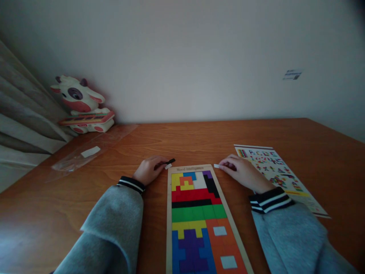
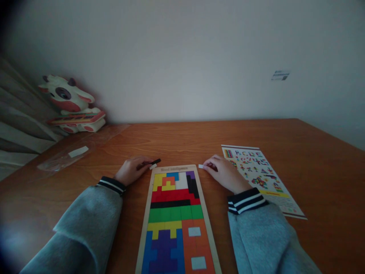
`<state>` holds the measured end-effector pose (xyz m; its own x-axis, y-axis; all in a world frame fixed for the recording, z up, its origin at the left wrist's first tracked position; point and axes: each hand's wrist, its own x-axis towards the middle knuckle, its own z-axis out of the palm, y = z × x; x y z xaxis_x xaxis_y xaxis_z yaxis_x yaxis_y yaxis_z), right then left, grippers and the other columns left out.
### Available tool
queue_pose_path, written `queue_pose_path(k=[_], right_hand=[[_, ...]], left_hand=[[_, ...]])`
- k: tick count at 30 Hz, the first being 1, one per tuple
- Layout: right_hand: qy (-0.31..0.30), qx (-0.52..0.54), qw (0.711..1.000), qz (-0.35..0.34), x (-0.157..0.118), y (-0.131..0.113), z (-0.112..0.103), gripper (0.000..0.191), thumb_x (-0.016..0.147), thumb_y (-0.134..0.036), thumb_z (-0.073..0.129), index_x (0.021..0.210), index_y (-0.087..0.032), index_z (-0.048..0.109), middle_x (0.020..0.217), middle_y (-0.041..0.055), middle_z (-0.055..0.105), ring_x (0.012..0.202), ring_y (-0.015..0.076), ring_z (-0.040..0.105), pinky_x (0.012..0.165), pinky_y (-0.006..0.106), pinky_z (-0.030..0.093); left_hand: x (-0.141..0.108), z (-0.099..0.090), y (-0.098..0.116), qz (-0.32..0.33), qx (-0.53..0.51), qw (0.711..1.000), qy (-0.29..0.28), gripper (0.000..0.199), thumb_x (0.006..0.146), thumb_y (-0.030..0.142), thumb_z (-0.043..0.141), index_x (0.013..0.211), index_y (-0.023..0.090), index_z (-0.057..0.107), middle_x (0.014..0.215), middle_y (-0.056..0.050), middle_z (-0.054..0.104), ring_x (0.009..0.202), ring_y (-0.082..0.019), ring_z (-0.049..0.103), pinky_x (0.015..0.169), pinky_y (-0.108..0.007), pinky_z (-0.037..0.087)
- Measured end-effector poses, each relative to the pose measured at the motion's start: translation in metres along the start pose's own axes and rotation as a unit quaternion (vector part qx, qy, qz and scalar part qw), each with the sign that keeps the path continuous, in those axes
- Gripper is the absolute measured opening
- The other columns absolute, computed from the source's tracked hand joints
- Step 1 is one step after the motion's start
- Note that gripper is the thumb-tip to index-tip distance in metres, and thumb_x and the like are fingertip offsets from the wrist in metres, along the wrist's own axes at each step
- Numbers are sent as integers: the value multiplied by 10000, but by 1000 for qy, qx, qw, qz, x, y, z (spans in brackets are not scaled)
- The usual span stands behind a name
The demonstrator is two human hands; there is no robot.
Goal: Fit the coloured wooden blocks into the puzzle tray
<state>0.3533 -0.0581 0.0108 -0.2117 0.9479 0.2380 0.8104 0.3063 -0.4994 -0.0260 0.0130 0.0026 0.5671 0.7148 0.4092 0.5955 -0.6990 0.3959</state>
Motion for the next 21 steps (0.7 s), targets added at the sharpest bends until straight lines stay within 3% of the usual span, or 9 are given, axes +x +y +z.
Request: queue_pose_path(k=[6,10,13,21], right_hand=[[12,27,999,42,-1,11,-10,245,918,-422,570,922,-234,726,919,60,720,817,210,662,774,373,517],[-92,105,983,118,-9,24,-22,382,750,-501,732,1000,-213,708,829,32,704,662,176,629,611,310,501],[-134,152,971,126,-13,32,-24,431,719,-508,746,1028,-211,694,840,23,692,698,171,639,641,296,498],[-67,50,989,124,-5,25,-6,439,800,-607,662,1002,-218,654,699,-14,606,605,152,545,551,284,387]], left_hand=[[1,1,0,-2,-2,1000,22,204,963,341,545,1027,217,694,1041,-55,738,940,-202,699,847,-342,582],[1,1,1,29,46,998,15,216,961,360,556,1023,220,709,1040,-58,732,966,-218,685,894,-374,558],[1,2,1,46,54,997,19,229,980,338,524,995,217,717,1018,-58,741,943,-207,689,875,-359,559],[-1,0,2,29,66,997,10,283,943,173,472,1132,176,683,1099,-83,740,991,-227,689,909,-390,562]])
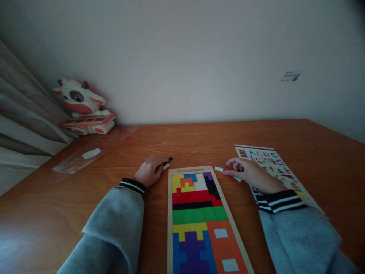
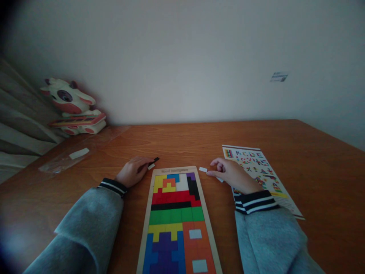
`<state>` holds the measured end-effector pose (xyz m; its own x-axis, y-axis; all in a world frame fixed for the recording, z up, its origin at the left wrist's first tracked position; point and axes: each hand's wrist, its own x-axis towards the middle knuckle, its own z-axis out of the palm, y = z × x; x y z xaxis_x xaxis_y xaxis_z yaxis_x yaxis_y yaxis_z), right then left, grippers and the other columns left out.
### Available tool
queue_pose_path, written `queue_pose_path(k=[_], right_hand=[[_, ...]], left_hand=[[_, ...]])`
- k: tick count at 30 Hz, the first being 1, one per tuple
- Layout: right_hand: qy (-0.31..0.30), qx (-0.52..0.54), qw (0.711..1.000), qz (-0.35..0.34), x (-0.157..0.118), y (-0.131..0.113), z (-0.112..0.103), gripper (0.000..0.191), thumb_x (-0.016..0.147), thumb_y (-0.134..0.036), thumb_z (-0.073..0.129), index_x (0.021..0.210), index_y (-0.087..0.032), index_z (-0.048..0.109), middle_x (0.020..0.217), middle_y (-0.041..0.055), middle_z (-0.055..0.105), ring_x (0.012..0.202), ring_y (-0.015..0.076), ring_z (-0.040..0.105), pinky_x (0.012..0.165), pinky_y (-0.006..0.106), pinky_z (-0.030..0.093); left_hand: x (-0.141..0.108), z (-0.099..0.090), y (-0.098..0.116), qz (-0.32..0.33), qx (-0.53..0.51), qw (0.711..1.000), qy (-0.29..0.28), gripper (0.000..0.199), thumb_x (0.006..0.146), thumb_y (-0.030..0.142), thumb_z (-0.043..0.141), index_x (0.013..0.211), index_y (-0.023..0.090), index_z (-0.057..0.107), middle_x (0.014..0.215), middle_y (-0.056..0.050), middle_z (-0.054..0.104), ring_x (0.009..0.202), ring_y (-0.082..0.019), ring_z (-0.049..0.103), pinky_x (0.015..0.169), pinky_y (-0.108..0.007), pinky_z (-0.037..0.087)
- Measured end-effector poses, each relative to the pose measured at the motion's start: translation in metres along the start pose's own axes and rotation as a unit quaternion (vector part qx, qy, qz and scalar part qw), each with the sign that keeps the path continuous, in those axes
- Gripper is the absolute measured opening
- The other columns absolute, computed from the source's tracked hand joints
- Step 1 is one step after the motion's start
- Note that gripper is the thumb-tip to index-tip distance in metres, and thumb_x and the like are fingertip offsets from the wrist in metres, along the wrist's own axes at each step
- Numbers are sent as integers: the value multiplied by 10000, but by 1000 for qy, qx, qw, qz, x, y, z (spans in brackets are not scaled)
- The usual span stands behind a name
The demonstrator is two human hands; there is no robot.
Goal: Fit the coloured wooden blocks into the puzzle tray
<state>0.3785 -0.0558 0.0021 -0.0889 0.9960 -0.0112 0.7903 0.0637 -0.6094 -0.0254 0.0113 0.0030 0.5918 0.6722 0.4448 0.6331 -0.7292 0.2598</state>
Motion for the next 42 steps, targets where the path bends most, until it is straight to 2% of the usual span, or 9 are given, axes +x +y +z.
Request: queue_pose_path(k=[3,7,14,21,26,30,34,38,42], right_hand=[[33,-45,998,-13,-1,-9,4,433,840,-641,606,947,-222,636,695,-7,606,617,162,550,564,293,385],[42,-63,997,-25,-3,-17,4,480,853,-686,564,947,-221,634,721,7,628,638,170,564,583,299,407],[46,-61,996,-50,-2,-21,5,417,908,-614,521,949,-226,669,750,25,683,660,183,613,604,312,438],[99,-64,990,-75,-2,-26,7,358,937,-537,517,940,-235,707,820,40,736,686,196,654,621,329,484],[160,-4,981,-106,-2,-39,14,280,941,-472,550,993,-234,688,895,47,741,767,200,680,694,343,533],[111,52,976,-180,-7,-62,26,213,945,-400,583,1046,-240,679,941,38,719,833,178,679,764,329,546],[31,71,968,-238,-13,-85,42,256,913,-408,654,1107,-243,683,952,32,709,791,153,656,723,296,542],[12,69,958,-277,-16,-97,51,180,916,-377,660,1014,-237,715,992,38,732,897,166,676,820,310,542],[21,55,961,-270,-18,-97,46,128,938,-308,611,973,-242,714,926,22,750,845,163,693,784,305,552]], left_hand=[[-1,1,-2,11,12,1000,-3,324,925,126,451,1157,170,673,1136,-89,735,1012,-238,684,922,-413,558],[0,3,-5,-9,31,999,7,255,975,258,502,1138,174,679,1132,-98,738,1005,-252,694,914,-432,559],[-2,3,-10,-63,-2,998,17,261,976,302,500,1133,201,681,1048,-52,760,938,-207,728,839,-346,604],[-1,2,-4,-8,17,999,30,297,983,258,467,1204,212,660,1118,-50,748,972,-192,731,874,-323,605],[3,3,11,26,-16,994,107,213,982,273,543,1137,200,669,1069,-56,754,952,-175,731,862,-294,607],[5,3,36,136,-34,984,111,150,991,220,548,1072,196,672,964,-44,756,871,-155,722,811,-280,604],[5,4,60,219,-74,969,83,150,983,163,550,1095,175,649,980,-62,748,887,-160,705,834,-298,593],[5,7,73,242,-117,960,81,151,969,130,562,1095,162,639,973,-71,739,908,-156,698,827,-271,588],[6,8,75,220,-99,969,61,158,969,213,590,1114,172,639,1024,-77,739,948,-170,697,873,-299,577]])
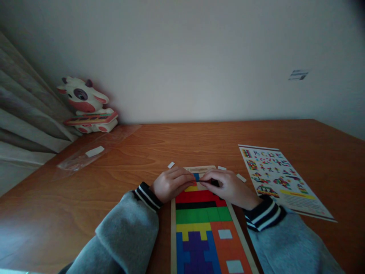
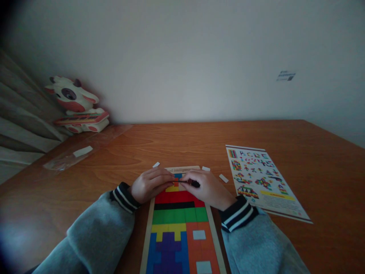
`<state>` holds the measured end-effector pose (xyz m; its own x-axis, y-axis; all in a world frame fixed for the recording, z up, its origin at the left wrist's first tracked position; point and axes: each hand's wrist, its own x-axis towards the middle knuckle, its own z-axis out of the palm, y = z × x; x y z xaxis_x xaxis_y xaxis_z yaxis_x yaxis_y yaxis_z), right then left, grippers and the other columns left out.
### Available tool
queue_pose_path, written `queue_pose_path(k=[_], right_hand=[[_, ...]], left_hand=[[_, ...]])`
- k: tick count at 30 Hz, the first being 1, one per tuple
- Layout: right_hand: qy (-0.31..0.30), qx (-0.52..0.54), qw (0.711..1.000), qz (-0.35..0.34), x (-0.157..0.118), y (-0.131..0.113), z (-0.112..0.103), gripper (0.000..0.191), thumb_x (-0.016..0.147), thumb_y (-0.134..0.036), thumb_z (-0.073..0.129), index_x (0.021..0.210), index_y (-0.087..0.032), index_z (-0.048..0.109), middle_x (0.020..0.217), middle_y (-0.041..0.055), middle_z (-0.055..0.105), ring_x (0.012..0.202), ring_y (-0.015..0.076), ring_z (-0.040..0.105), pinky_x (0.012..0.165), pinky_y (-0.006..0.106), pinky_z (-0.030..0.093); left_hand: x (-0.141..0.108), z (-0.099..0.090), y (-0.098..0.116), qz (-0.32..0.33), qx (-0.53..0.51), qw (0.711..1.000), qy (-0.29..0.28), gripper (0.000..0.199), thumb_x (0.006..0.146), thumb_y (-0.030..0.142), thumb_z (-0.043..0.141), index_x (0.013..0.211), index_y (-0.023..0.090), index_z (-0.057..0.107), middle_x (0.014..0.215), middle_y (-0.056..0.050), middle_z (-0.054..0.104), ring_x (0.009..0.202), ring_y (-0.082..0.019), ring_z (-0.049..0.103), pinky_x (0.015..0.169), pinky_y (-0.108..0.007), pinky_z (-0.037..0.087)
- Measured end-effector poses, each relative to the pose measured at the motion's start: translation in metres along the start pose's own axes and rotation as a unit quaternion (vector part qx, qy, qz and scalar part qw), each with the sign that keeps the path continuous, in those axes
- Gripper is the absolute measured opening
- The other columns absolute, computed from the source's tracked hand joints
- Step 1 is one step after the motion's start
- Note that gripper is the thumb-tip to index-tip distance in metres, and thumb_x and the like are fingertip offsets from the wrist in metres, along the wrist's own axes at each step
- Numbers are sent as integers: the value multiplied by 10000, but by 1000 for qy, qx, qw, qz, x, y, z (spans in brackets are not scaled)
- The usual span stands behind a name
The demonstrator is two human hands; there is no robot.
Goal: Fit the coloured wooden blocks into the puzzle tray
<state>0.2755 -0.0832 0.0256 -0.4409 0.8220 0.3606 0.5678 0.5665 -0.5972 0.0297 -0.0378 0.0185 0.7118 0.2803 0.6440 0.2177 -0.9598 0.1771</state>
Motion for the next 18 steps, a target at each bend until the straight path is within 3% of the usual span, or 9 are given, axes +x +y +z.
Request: queue_pose_path(k=[6,12,18], right_hand=[[20,-64,998,9,-7,13,-22,231,974,-296,525,1096,-265,718,976,55,739,853,191,694,792,346,571],[62,-79,995,-19,-9,20,-24,98,928,-268,601,973,-244,686,978,57,720,932,203,687,843,361,563],[-2,-68,997,-46,-9,9,-12,104,854,-178,641,926,-251,657,1094,40,754,1044,202,694,942,391,547]], left_hand=[[0,-1,-2,-43,19,997,-54,179,984,266,543,1101,187,653,1098,-93,726,990,-194,681,913,-356,550],[-1,1,-3,-34,-2,997,-73,136,971,225,546,1013,185,668,1075,-85,727,982,-181,667,911,-338,531],[0,1,-2,-38,-6,996,-79,135,966,209,543,993,182,673,1047,-89,723,960,-181,664,892,-338,531]])
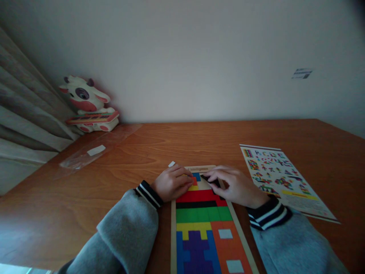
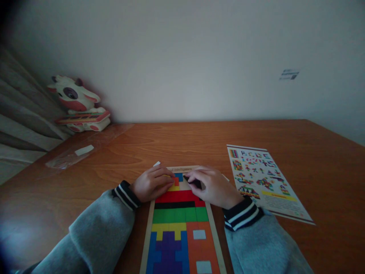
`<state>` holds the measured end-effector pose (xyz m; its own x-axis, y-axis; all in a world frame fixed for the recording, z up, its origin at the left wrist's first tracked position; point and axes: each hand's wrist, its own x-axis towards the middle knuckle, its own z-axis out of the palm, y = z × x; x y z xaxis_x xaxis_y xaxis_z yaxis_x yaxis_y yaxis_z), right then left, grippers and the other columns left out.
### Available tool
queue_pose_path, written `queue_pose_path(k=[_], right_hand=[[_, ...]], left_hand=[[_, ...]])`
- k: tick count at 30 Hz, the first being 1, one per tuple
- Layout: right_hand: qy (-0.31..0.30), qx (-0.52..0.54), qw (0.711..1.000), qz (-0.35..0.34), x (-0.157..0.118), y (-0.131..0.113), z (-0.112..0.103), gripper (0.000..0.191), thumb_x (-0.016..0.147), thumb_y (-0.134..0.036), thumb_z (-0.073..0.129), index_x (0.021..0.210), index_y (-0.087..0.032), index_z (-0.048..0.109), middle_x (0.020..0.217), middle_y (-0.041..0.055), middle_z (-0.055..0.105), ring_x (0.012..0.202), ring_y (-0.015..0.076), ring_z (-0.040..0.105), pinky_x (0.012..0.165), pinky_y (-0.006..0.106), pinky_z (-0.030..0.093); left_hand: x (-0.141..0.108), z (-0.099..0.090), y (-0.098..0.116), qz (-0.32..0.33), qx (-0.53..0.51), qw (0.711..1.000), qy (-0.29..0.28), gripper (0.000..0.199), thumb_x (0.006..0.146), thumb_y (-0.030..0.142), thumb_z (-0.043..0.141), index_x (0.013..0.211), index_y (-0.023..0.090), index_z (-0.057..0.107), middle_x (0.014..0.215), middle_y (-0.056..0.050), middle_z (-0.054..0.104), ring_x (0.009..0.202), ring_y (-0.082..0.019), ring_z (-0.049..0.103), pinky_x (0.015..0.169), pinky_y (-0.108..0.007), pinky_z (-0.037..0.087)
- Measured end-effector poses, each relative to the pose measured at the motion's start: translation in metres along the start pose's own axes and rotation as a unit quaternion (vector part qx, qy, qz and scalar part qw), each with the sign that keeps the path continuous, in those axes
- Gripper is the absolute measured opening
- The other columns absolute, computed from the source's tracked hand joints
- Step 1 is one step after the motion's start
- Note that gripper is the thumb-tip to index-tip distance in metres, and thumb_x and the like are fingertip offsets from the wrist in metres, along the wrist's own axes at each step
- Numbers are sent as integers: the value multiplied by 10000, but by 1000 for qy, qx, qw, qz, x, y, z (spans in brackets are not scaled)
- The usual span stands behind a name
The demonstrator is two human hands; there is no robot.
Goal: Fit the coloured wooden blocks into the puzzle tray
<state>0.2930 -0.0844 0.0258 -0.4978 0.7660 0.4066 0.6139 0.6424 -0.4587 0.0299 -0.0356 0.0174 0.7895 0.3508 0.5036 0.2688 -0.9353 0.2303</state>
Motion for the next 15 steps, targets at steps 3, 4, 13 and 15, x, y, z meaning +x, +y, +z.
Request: queue_pose_path(k=[3,4,13,15], right_hand=[[-22,-9,1000,-11,0,-4,3,150,807,-163,667,921,-259,684,1149,36,747,1111,215,677,1004,424,515],[-29,-15,999,-11,0,-5,3,169,802,-175,680,943,-266,700,1155,35,746,1117,220,676,1015,438,508],[-49,-34,998,19,1,-1,6,262,901,-375,659,1137,-288,732,1177,68,738,1108,230,683,985,418,541],[-47,-39,998,21,1,2,8,246,909,-324,655,1142,-299,728,1169,54,741,1118,222,677,988,408,538]], left_hand=[[0,0,0,0,-2,1000,0,126,959,203,548,982,183,671,1042,-93,717,953,-184,662,882,-338,531],[0,0,0,0,-3,1000,1,125,957,202,549,979,182,670,1038,-94,715,948,-185,661,874,-336,533],[0,-1,0,-5,-9,1000,-11,166,966,212,518,969,180,680,1028,-100,718,930,-191,663,848,-339,547],[0,-1,0,-7,-14,1000,-16,175,969,216,511,972,179,682,1028,-104,719,935,-193,665,848,-341,552]])
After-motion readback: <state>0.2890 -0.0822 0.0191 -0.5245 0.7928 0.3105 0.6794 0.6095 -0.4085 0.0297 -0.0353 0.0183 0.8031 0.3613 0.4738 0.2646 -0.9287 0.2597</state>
